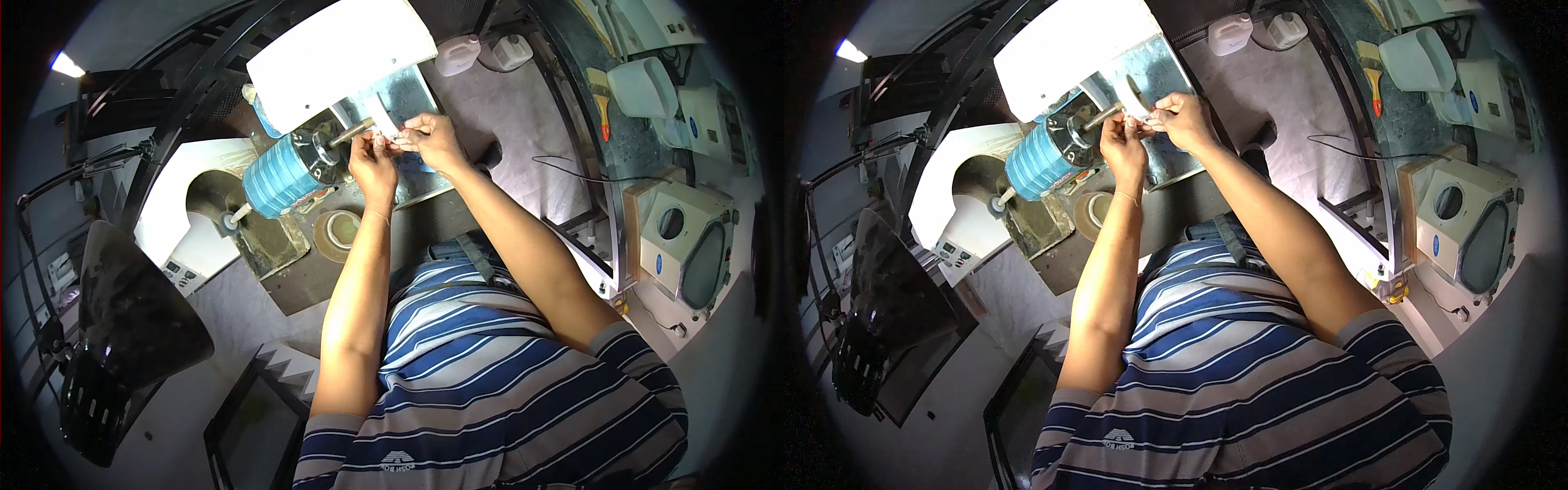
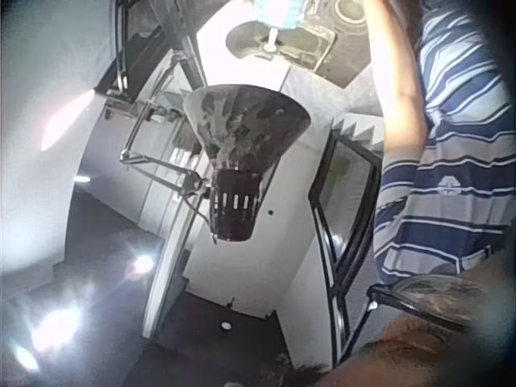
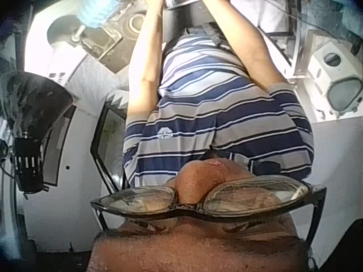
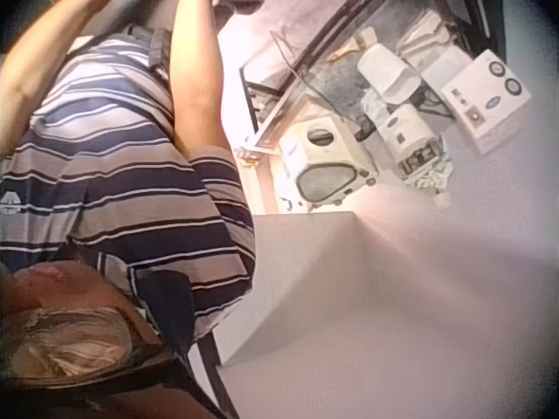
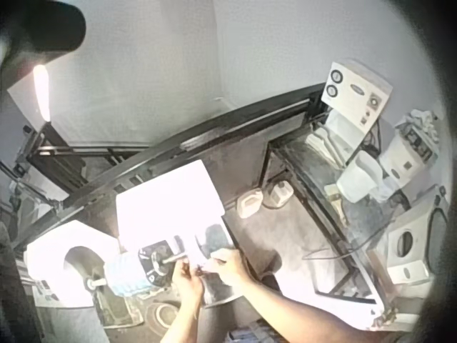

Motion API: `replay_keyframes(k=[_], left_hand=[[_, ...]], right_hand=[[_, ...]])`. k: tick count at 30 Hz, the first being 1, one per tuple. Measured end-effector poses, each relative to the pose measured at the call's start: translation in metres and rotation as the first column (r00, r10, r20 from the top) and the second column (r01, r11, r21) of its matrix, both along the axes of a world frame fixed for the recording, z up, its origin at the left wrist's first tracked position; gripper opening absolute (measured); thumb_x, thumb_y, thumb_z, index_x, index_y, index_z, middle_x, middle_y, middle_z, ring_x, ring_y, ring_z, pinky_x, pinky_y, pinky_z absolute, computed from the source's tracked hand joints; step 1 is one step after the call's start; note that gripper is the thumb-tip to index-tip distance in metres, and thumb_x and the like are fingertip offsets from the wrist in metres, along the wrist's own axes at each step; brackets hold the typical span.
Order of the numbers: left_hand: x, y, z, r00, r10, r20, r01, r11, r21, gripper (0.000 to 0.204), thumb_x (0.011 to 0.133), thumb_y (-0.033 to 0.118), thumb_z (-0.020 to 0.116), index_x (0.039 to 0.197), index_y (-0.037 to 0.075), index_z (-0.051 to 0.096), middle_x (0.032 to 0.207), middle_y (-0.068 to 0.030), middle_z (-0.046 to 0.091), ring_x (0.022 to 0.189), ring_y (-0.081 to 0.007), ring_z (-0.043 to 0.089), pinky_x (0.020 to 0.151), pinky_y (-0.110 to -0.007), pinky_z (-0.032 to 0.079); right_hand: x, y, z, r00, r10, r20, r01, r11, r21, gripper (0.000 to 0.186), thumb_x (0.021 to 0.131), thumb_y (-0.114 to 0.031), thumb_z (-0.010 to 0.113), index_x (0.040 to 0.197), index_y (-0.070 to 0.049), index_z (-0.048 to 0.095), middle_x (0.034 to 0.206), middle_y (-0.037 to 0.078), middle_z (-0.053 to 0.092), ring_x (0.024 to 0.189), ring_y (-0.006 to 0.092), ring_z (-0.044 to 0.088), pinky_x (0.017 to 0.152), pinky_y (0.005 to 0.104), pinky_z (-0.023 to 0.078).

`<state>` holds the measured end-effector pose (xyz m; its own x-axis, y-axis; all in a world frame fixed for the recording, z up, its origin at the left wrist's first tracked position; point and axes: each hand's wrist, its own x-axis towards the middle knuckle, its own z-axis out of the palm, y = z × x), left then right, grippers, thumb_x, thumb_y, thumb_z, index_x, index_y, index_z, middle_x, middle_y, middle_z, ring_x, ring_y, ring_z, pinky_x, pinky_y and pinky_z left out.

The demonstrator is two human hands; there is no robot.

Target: The person polishes a dental piece against the rotating wheel of a polishing machine, turning and holding the piece by hand.

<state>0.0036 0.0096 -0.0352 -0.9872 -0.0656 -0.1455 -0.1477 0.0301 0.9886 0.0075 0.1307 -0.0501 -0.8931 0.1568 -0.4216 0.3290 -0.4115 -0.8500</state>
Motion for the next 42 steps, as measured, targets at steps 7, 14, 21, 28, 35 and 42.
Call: replay_keyframes(k=[7, 14, 21, 28, 35, 42], left_hand=[[-0.004, -0.007, -0.001, 0.999, -0.033, 0.0, 0.033, 0.999, -0.005, 0.004, 0.094, -0.002, 0.051, 0.096, -0.005, 0.054, 0.078, -0.0077, 0.061, 0.063, -0.0127, 0.061, 0.058, -0.028, 0.056], [-0.005, -0.009, -0.004, 0.999, -0.04, -0.003, 0.04, 0.999, 0.007, 0.003, 0.093, -0.003, 0.052, 0.096, -0.004, 0.054, 0.077, -0.0075, 0.061, 0.063, -0.0124, 0.061, 0.058, -0.028, 0.055], [-0.001, -0.012, -0.007, 0.998, -0.053, -0.04, 0.052, 0.999, -0.012, 0.006, 0.094, -0.001, 0.051, 0.097, -0.005, 0.054, 0.081, -0.0104, 0.062, 0.069, -0.0155, 0.063, 0.062, -0.031, 0.057], [0.0, -0.012, 0.001, 0.995, -0.076, -0.07, 0.067, 0.99, -0.123, 0.006, 0.094, -0.002, 0.051, 0.099, -0.005, 0.053, 0.082, -0.0098, 0.063, 0.069, -0.0138, 0.061, 0.062, -0.029, 0.056], [0.0, -0.014, 0.0, 0.997, -0.059, -0.046, 0.055, 0.995, -0.087, 0.006, 0.095, 0.0, 0.052, 0.098, -0.005, 0.053, 0.081, -0.0099, 0.063, 0.068, -0.014, 0.061, 0.063, -0.029, 0.056], [-0.001, -0.013, -0.004, 0.998, -0.059, -0.01, 0.058, 0.998, -0.032, 0.007, 0.095, 0.002, 0.052, 0.097, -0.005, 0.053, 0.081, -0.0098, 0.062, 0.068, -0.0149, 0.062, 0.063, -0.03, 0.055]], right_hand=[[0.004, -0.006, -0.004, 0.999, -0.038, -0.017, 0.037, 0.998, -0.052, 0.009, 0.087, 0.01, 0.056, 0.096, 0.011, 0.055, 0.091, 0.02, 0.065, 0.081, 0.0259, 0.069, 0.074, 0.0327, 0.06], [0.006, -0.006, -0.007, 0.999, -0.047, -0.011, 0.046, 0.994, -0.095, 0.009, 0.087, 0.009, 0.056, 0.096, 0.011, 0.055, 0.091, 0.02, 0.066, 0.081, 0.0256, 0.069, 0.074, 0.0325, 0.06], [0.01, -0.008, -0.008, 0.997, -0.055, -0.048, 0.049, 0.992, -0.112, 0.008, 0.088, 0.008, 0.056, 0.096, 0.01, 0.055, 0.092, 0.019, 0.065, 0.084, 0.0247, 0.068, 0.075, 0.0321, 0.06], [0.012, -0.009, -0.008, 0.996, -0.087, -0.034, 0.081, 0.984, -0.156, 0.013, 0.087, 0.008, 0.057, 0.099, 0.009, 0.052, 0.094, 0.019, 0.064, 0.084, 0.0233, 0.067, 0.076, 0.0329, 0.06], [0.012, -0.01, -0.006, 0.995, -0.084, -0.046, 0.076, 0.987, -0.144, 0.015, 0.086, 0.009, 0.059, 0.099, 0.01, 0.052, 0.092, 0.019, 0.064, 0.083, 0.0236, 0.067, 0.076, 0.0336, 0.06], [0.011, -0.007, -0.001, 0.997, -0.069, -0.027, 0.065, 0.992, -0.108, 0.012, 0.087, 0.009, 0.058, 0.097, 0.01, 0.052, 0.092, 0.02, 0.065, 0.083, 0.0241, 0.068, 0.075, 0.0326, 0.06]])
